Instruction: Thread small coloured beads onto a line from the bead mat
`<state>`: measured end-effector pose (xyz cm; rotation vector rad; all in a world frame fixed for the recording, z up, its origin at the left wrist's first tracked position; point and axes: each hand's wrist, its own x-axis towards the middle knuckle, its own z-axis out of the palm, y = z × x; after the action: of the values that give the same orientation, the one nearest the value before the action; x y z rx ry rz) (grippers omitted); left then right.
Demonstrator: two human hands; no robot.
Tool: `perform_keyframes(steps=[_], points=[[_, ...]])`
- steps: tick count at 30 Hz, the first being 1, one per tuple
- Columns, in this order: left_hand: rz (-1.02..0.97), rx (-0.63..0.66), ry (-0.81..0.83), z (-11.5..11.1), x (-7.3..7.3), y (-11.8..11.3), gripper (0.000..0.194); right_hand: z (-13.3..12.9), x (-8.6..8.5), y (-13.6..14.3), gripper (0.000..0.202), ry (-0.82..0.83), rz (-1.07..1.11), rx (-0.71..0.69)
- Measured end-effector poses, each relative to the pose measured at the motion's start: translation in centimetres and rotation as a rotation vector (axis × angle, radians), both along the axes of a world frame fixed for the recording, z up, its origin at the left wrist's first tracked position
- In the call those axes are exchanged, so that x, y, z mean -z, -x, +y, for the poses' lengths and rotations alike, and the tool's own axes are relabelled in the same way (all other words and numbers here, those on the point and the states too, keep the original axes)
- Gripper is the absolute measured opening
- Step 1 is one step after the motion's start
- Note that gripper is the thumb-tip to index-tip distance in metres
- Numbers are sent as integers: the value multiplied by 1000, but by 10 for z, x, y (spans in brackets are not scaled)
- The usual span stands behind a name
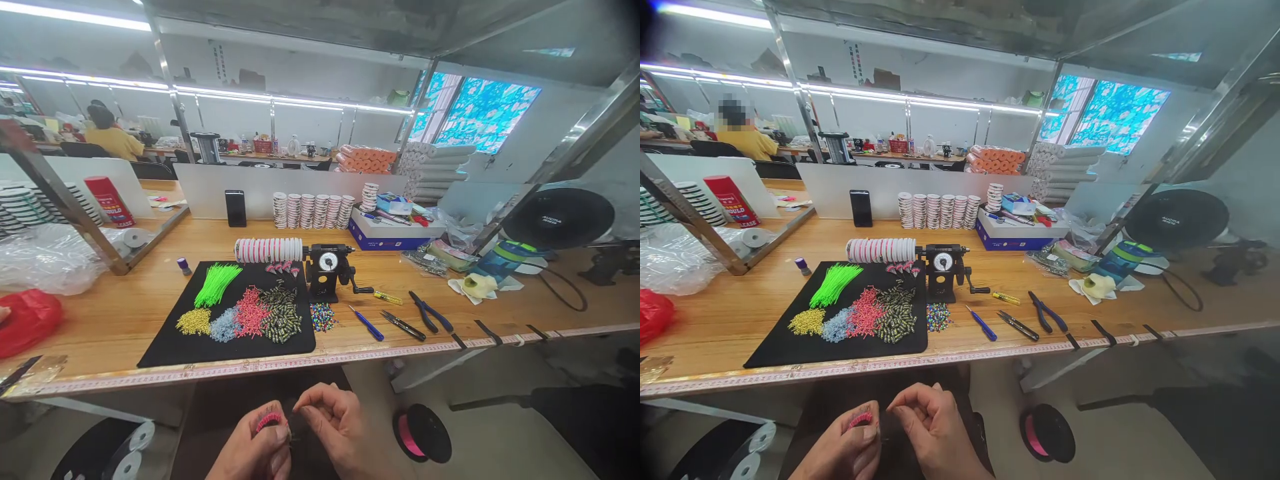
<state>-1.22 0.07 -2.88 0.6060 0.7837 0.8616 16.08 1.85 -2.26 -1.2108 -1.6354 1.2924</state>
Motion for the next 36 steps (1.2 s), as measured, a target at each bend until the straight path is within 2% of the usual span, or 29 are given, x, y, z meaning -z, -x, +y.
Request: perform_keyframes(steps=[3, 6, 15, 24, 29, 33, 36], points=[[-26, 6, 20, 0, -3, 0, 52, -1, 0, -1, 37, -48, -55, 10], [-30, 4, 19, -1, -4, 0, 53, -1, 1, -2, 38, -48, -14, 1], [-7, 13, -1, -1, -5, -3, 53, -3, -7, 2, 36, 50, 274, -51], [-18, 26, 40, -1, -7, -3, 54, -4, 9, -4, 38, -74, 32, 8], [-9, 31, 28, -3, -1, -3, 54, -5, 8, -2, 36, -49, 85, -45], [-37, 38, 43, -3, 4, -5, 56, -6, 5, 1, 31, -96, 98, -76], [-12, 55, 28, -2, 4, -7, 57, -7, 4, 3, 34, 38, 230, -114]])
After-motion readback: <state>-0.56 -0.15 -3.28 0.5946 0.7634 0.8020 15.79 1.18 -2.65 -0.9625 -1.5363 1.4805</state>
